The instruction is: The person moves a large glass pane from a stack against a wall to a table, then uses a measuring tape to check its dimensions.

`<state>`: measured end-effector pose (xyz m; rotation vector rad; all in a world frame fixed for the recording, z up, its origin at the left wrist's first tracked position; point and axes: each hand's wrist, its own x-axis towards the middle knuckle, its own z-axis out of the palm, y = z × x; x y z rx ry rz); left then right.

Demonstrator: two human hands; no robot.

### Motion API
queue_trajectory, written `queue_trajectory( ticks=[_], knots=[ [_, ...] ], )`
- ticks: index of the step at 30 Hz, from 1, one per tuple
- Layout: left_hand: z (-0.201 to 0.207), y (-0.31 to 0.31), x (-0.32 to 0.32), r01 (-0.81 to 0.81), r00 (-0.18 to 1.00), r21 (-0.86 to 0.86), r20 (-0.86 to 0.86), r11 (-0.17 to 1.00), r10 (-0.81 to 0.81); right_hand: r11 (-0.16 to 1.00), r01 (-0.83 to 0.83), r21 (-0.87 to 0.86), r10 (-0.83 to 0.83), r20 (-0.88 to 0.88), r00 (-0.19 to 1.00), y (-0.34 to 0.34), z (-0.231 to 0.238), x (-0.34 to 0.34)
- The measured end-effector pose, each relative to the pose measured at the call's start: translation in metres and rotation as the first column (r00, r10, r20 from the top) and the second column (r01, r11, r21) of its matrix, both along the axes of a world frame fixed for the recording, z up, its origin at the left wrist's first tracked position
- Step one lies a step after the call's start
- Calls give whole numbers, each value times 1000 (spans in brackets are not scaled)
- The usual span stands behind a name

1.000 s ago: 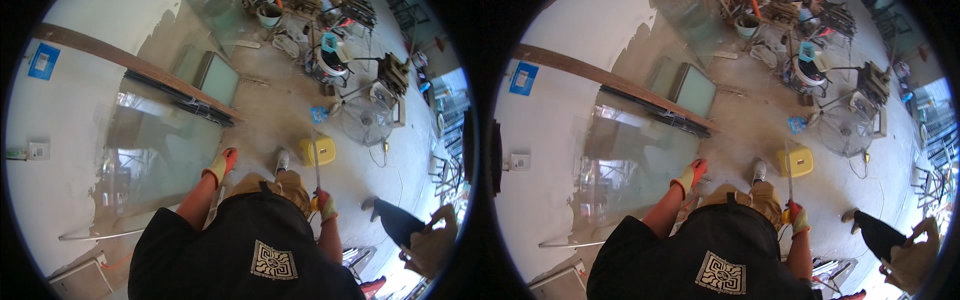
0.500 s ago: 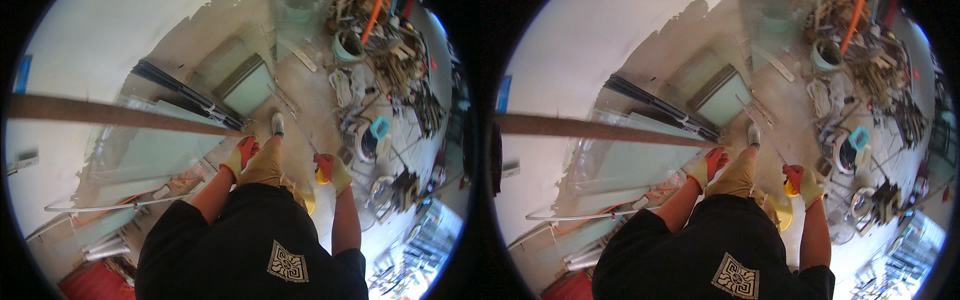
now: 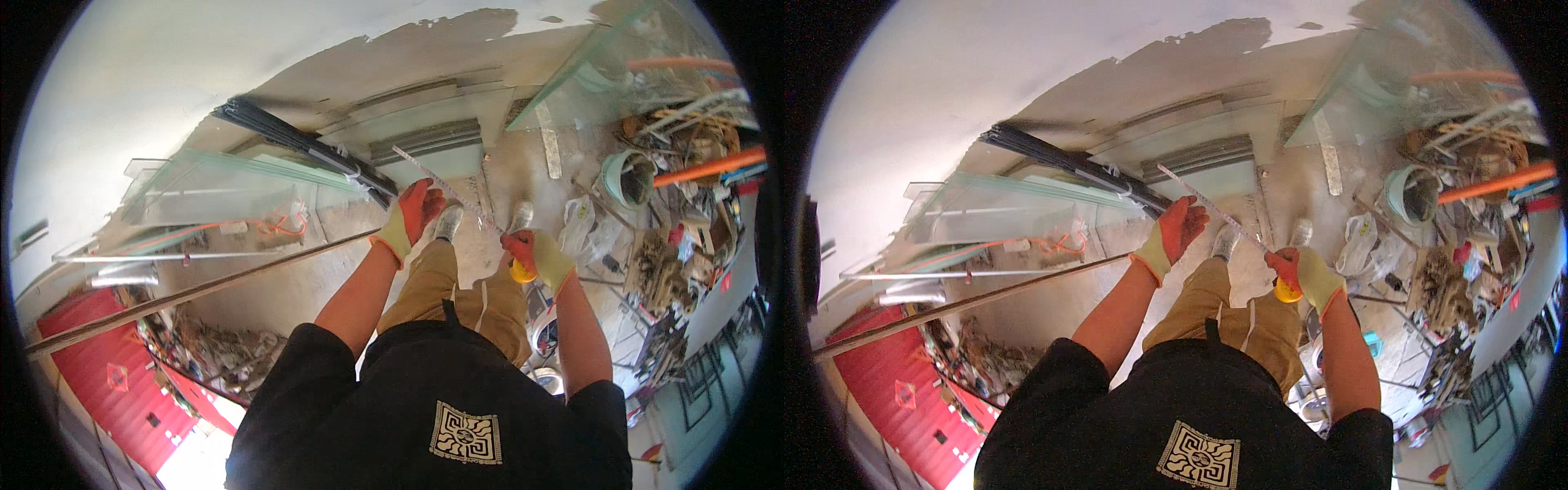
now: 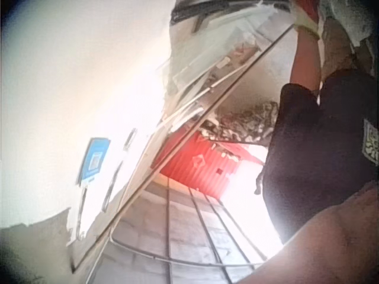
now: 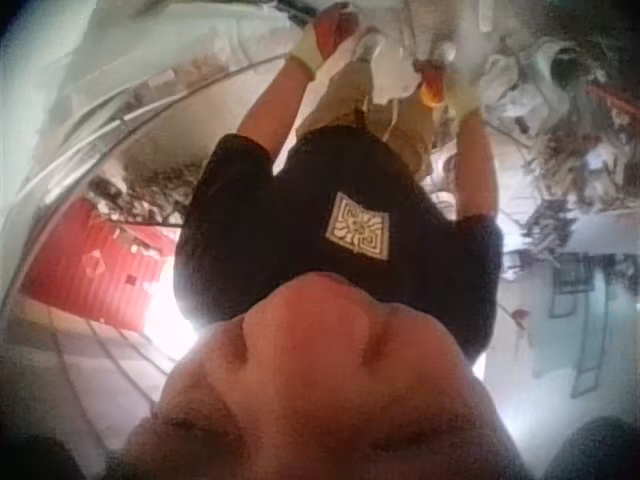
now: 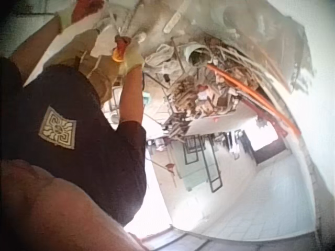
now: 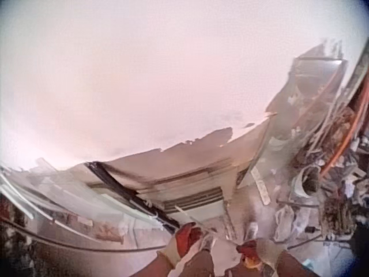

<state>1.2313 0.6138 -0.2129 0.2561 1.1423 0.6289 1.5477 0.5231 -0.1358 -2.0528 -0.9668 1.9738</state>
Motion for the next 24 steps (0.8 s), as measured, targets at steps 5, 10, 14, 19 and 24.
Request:
queue_trajectory(
  ticks=[5, 10, 14, 19, 24],
  knots=[
    [-25, 8, 27, -271, 961, -63, -77, 960, 266, 942, -333, -46, 333, -10, 943, 77, -27, 33],
    [-60, -3, 51, -512, 855, -173, -2, 841, 519, 904, -425, 41, 427, -81, 901, 107, -72, 66],
    [-58, 14, 81, -526, 849, -42, -72, 849, 523, 870, -490, 57, 492, -47, 869, 133, -82, 86],
    [-82, 46, 68, -573, 819, -17, -60, 820, 571, 831, -537, 144, 511, 185, 840, 179, -90, 90],
    [-78, 100, 63, -659, 742, 100, -81, 746, 666, 540, -706, 458, 530, 468, 708, 240, -84, 60]
  ],
)
